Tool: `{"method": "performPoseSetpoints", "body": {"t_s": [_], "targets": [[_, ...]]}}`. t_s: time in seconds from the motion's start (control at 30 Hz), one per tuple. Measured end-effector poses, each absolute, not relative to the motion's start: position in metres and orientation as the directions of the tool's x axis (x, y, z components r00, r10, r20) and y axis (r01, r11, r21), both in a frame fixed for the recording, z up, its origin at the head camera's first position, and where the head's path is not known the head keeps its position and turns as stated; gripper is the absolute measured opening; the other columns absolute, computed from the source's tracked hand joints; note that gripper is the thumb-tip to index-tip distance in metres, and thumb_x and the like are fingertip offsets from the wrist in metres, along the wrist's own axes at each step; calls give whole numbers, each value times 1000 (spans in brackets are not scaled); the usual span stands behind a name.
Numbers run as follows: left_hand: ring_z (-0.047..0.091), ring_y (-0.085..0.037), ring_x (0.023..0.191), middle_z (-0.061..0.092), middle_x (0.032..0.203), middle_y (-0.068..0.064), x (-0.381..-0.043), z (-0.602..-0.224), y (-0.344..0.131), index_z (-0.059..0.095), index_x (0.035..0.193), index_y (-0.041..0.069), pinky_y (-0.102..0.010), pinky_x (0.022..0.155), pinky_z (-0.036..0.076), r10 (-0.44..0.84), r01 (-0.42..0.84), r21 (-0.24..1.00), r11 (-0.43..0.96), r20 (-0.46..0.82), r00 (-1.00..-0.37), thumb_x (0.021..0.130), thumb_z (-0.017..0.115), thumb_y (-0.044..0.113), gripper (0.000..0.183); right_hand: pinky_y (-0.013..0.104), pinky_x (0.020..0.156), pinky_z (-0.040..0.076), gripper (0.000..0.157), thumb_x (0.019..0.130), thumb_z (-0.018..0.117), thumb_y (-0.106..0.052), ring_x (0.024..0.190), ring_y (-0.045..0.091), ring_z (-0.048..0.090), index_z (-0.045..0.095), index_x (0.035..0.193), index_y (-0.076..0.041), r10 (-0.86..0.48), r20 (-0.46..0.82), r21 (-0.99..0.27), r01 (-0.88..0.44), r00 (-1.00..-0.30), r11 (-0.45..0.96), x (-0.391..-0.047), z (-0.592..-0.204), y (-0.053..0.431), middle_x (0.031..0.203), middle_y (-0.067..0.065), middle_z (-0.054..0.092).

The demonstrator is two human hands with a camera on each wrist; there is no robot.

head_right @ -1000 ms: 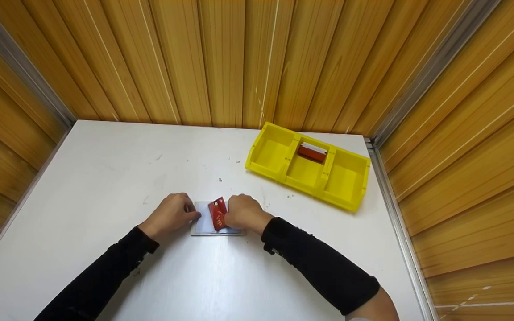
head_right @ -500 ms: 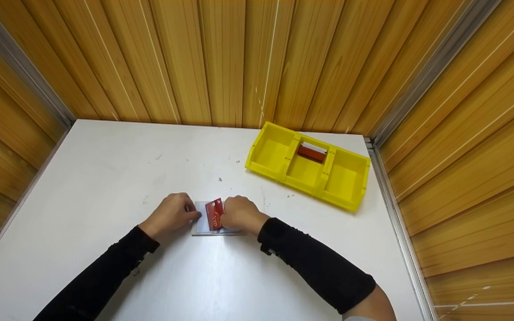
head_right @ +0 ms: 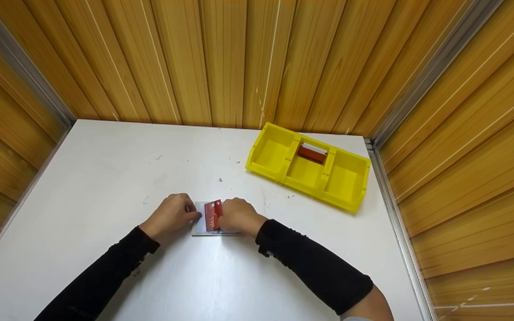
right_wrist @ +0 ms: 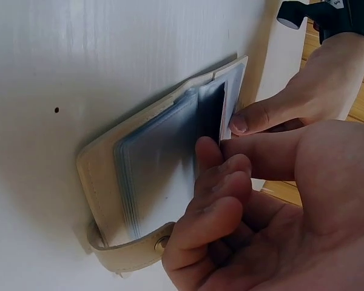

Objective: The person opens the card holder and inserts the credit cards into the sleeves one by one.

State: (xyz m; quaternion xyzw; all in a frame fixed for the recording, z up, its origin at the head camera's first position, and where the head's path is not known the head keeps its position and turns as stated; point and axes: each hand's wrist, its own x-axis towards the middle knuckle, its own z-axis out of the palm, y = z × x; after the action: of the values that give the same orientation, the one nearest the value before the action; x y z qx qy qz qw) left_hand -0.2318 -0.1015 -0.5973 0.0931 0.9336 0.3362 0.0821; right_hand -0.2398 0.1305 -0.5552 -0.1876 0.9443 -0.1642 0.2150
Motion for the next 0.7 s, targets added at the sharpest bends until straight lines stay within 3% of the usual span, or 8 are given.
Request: {"method": "performPoseSetpoints", "body": {"t_s": [0.4,0.7], "targets": [[56,-15,75,68,72,3,-230,-598,-103,78,70,11,-33,71,50,242,140,650,747,-69,-968,95,87,24,30,35,68,40,39,98,69,-26,73,20,51,62,60,-16,-438,-332,-385,-304,-835,871,-240,-556,126,61,-4,48],[54,-13,75,66,73,2,-231,-600,-103,77,69,9,-32,70,48,270,204,631,748,-8,-963,93,87,20,29,33,58,36,45,98,72,-26,63,17,47,51,58,-20,-454,-327,-406,-311,-829,859,-240,-559,123,58,-7,44]]}}
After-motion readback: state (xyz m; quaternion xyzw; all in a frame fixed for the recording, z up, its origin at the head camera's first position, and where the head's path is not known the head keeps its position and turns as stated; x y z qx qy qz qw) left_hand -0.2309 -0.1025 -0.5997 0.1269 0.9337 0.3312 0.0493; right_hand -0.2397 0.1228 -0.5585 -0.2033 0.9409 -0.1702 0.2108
